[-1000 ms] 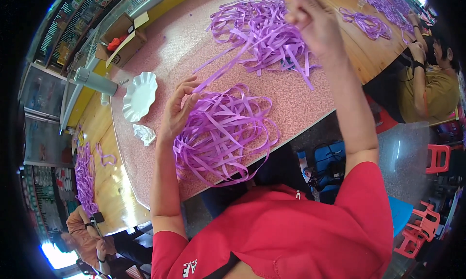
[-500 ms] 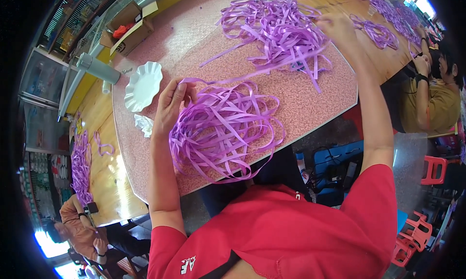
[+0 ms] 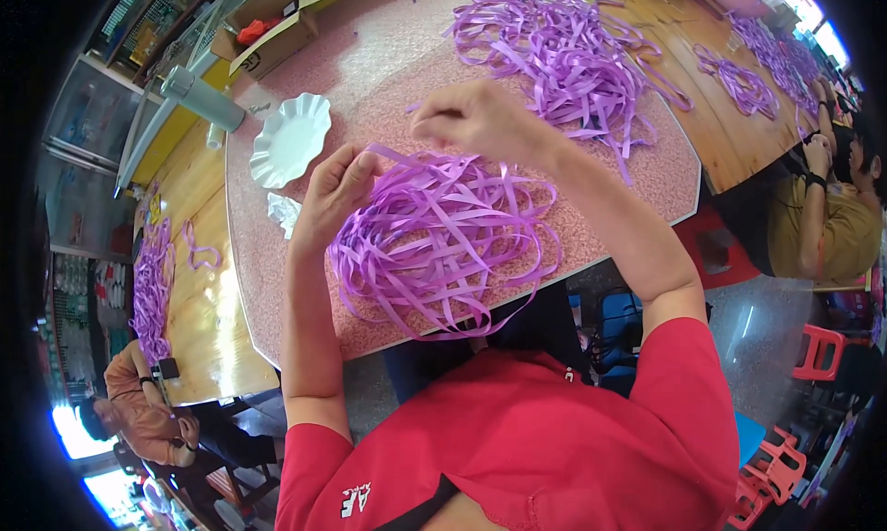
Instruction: Sorting and organizing shredded purple decorative ribbons on a workbench.
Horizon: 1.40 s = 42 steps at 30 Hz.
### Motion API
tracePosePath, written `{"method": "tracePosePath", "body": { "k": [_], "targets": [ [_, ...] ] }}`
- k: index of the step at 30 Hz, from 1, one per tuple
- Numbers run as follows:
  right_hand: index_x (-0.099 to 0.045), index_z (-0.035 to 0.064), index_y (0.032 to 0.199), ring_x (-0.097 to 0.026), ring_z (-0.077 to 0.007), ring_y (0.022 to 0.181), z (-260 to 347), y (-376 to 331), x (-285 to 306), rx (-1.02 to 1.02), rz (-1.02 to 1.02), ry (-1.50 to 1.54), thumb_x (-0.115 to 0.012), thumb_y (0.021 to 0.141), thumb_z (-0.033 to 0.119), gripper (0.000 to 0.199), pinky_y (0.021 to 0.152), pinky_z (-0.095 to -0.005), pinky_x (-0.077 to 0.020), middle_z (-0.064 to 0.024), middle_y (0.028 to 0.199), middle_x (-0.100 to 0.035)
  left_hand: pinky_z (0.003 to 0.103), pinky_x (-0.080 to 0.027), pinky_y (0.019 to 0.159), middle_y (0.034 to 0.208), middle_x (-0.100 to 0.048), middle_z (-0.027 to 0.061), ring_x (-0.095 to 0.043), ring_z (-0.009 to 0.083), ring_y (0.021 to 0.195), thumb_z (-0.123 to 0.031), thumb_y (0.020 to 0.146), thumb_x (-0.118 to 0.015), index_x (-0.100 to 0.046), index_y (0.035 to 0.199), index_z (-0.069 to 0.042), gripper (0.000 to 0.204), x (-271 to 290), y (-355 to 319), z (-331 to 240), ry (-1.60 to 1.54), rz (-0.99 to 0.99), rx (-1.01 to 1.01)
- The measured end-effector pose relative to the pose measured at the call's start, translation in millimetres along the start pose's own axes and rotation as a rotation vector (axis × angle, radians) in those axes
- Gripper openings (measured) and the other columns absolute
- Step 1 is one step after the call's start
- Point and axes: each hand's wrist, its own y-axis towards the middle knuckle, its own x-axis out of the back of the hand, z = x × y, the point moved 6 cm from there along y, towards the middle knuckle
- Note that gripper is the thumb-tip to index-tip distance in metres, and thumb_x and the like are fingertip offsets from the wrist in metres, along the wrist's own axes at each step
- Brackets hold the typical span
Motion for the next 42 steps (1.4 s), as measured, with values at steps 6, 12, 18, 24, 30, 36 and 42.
{"method": "tracePosePath", "body": {
  "k": [6,12,18,24,30,36,42],
  "targets": [
    [-0.067,0.0047,0.115,-0.063,-0.0159,0.101,17.5,3.1,1.1,0.221,-0.09,-0.332,-0.07,0.091,0.018,0.028,0.089,-0.0308,-0.0515,-0.0105,0.108,-0.066,0.02,-0.031,0.054,0.071,-0.044,-0.0089,-0.038,0.0024,0.062,-0.034,0.105,-0.051,-0.062,0.095,-0.004,0.033,0.1,-3.2,1.7,-0.158,0.013,0.037],
    [-0.07,0.0011,0.111,-0.063,-0.0104,0.08,-2.8,11.1,-42.4,-0.164,0.142,0.042,-0.07,0.091,0.013,0.023,0.073,-0.0246,-0.0519,-0.0053,0.091,-0.07,0.02,-0.032,0.052,0.069,-0.045,-0.0071,-0.04,0.0033,0.06,-0.034,0.104,-0.052,-0.06,0.095,-0.005,0.031,1.1,-3.6,8.1,-0.071,0.039,0.086],
    [-0.072,0.0003,0.102,-0.059,-0.0065,0.072,-7.4,27.3,-1.5,-0.04,0.038,0.12,-0.069,0.091,0.01,0.015,0.064,-0.0217,-0.0476,-0.0021,0.078,-0.067,0.02,-0.038,0.053,0.071,-0.052,-0.0041,-0.046,0.0047,0.058,-0.027,0.104,-0.052,-0.062,0.098,-0.002,0.028,21.6,-1.0,11.7,-0.207,-0.195,-0.01],
    [-0.072,0.0032,0.108,-0.063,-0.0171,0.078,19.6,29.5,-25.7,0.626,-0.265,-0.847,-0.073,0.086,0.015,0.025,0.071,-0.03,-0.0507,-0.0067,0.089,-0.07,0.021,-0.044,0.056,0.084,-0.061,0.0019,-0.056,0.0063,0.065,-0.024,0.104,-0.053,-0.064,0.107,0.0,0.027,4.2,4.5,15.1,-0.148,-0.101,0.035],
    [-0.072,0.0032,0.107,-0.066,-0.0257,0.084,10.8,41.5,-61.7,0.273,0.051,-0.283,-0.069,0.087,0.013,0.022,0.077,-0.0363,-0.053,-0.0123,0.098,-0.07,0.021,-0.044,0.056,0.083,-0.065,0.0022,-0.058,0.0073,0.066,-0.025,0.103,-0.055,-0.066,0.106,0.0,0.028,19.1,1.3,23.3,-0.14,-0.129,0.073],
    [-0.071,0.001,0.096,-0.06,-0.0204,0.072,-7.8,45.5,-61.6,0.4,-0.171,-0.27,-0.068,0.088,0.008,0.011,0.064,-0.0337,-0.0474,-0.0092,0.083,-0.065,0.033,-0.05,0.079,0.096,-0.067,0.0112,-0.064,0.0196,0.097,-0.03,0.096,-0.063,-0.067,0.11,-0.001,0.033,59.1,3.0,38.4,0.394,-0.459,0.013],
    [-0.071,0.0022,0.095,-0.058,-0.0176,0.068,-24.0,44.2,-56.1,0.267,-0.171,-0.312,-0.069,0.087,0.008,0.01,0.06,-0.031,-0.0449,-0.0092,0.083,-0.065,0.064,-0.008,0.114,0.148,-0.037,0.0213,-0.018,0.0421,0.145,-0.047,0.089,-0.065,-0.066,0.12,-0.006,0.052,96.7,-12.3,61.5,1.309,-0.759,0.08]
  ]
}}
